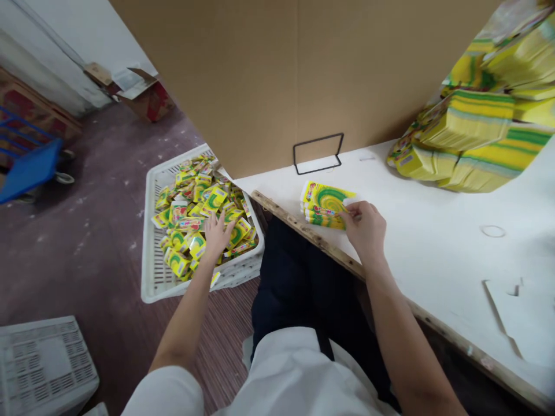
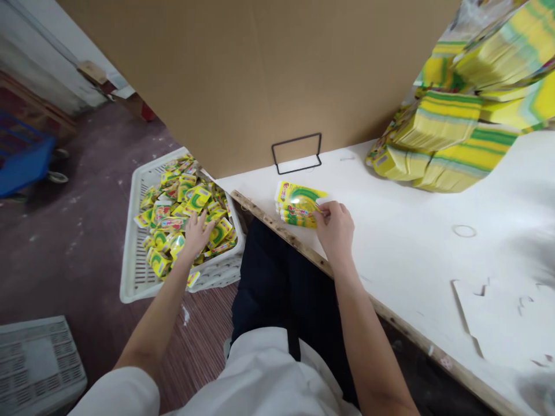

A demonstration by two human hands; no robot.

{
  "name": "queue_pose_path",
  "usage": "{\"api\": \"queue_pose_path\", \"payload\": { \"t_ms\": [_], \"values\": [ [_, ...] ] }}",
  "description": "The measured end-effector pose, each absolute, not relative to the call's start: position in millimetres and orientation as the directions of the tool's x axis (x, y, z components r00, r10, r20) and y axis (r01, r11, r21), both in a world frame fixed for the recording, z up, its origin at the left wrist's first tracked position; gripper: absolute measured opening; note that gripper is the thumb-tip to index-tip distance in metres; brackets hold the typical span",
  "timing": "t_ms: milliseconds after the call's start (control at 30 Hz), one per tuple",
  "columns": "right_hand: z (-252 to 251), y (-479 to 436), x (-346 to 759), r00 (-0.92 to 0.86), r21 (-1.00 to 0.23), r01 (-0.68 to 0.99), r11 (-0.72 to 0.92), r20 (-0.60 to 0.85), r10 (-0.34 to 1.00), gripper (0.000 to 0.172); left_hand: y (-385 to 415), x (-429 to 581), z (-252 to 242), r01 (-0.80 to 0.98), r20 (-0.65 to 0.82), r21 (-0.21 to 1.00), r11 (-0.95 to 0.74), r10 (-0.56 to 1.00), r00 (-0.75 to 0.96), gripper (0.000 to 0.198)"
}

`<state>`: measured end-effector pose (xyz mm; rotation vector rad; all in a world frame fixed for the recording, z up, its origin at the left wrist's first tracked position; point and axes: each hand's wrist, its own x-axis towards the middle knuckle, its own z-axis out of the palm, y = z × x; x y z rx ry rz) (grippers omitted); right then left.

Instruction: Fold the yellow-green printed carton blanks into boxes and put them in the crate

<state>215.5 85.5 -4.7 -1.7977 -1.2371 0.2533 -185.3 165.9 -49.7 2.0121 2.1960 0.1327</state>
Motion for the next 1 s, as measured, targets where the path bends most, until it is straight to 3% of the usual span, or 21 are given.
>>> {"api": "queue_pose_path", "payload": {
  "t_ms": [33, 133, 200, 267, 300, 367, 433, 500, 633, 833, 1000],
  "values": [
    [-1.0, 84.1, 214.9, 0.504, -0.797, 0.601, -0.058, 0.321, 0.801, 0.015, 158.4, -177.7, -43.6, 0.97, 0.015, 0.229, 0.086, 0.996, -0.091, 0.062],
    [16.9, 73.5, 205.4, 0.589, -0.899, 0.437, 0.03, 0.311, 0.745, 0.018, 128.3, -136.8, -24.9, 0.778, 0.274, 0.617, -0.116, 0.959, -0.074, 0.075],
    [30.3, 61.0, 190.1, 0.546, -0.937, 0.341, 0.083, 0.269, 0.793, 0.019, 103.6, -96.0, -14.3, 0.478, 0.292, 0.834, -0.275, 0.956, 0.041, 0.092],
    [39.1, 46.1, 169.8, 0.388, -0.949, 0.293, 0.119, 0.231, 0.892, 0.015, 80.1, -52.2, -4.9, 0.098, 0.289, 0.945, -0.311, 0.938, 0.194, 0.113],
    [40.6, 38.6, 159.4, 0.29, -0.952, 0.278, 0.128, 0.211, 0.933, 0.011, 70.3, -31.9, -0.3, -0.092, 0.294, 0.955, -0.282, 0.937, 0.19, 0.114],
    [37.7, 24.6, 141.6, 0.153, -0.959, 0.245, 0.146, 0.187, 0.97, 0.008, 56.0, 0.7, 8.9, -0.377, 0.183, 0.919, -0.111, 0.97, 0.161, 0.088],
    [29.5, 13.0, 130.7, 0.106, -0.965, 0.209, 0.156, 0.181, 0.978, 0.007, 48.5, 20.8, 16.3, -0.558, 0.053, 0.83, 0.014, 0.993, 0.104, 0.067],
    [21.1, 3.6, 126.1, 0.127, -0.97, 0.19, 0.153, 0.179, 0.976, 0.007, 45.5, 30.8, 20.2, -0.65, -0.036, 0.758, 0.054, 0.999, 0.041, 0.058],
    [14.3, -8.9, 125.2, 0.165, -0.98, 0.172, 0.095, 0.124, 0.978, 0.009, 43.2, 36.3, 18.7, -0.694, -0.073, 0.72, 0.019, 0.996, -0.048, 0.054],
    [15.7, -10.0, 131.4, 0.014, -0.999, -0.035, -0.015, -0.015, 1.0, 0.018, 41.5, 37.6, 15.7, -0.65, -0.126, 0.758, 0.058, 0.99, -0.059, 0.055],
    [20.6, -7.9, 135.1, 0.123, -0.985, 0.168, -0.035, -0.015, 0.992, 0.016, 35.8, 40.4, 10.1, -0.563, -0.098, 0.825, 0.048, 0.994, -0.058, 0.061]
  ]
}}
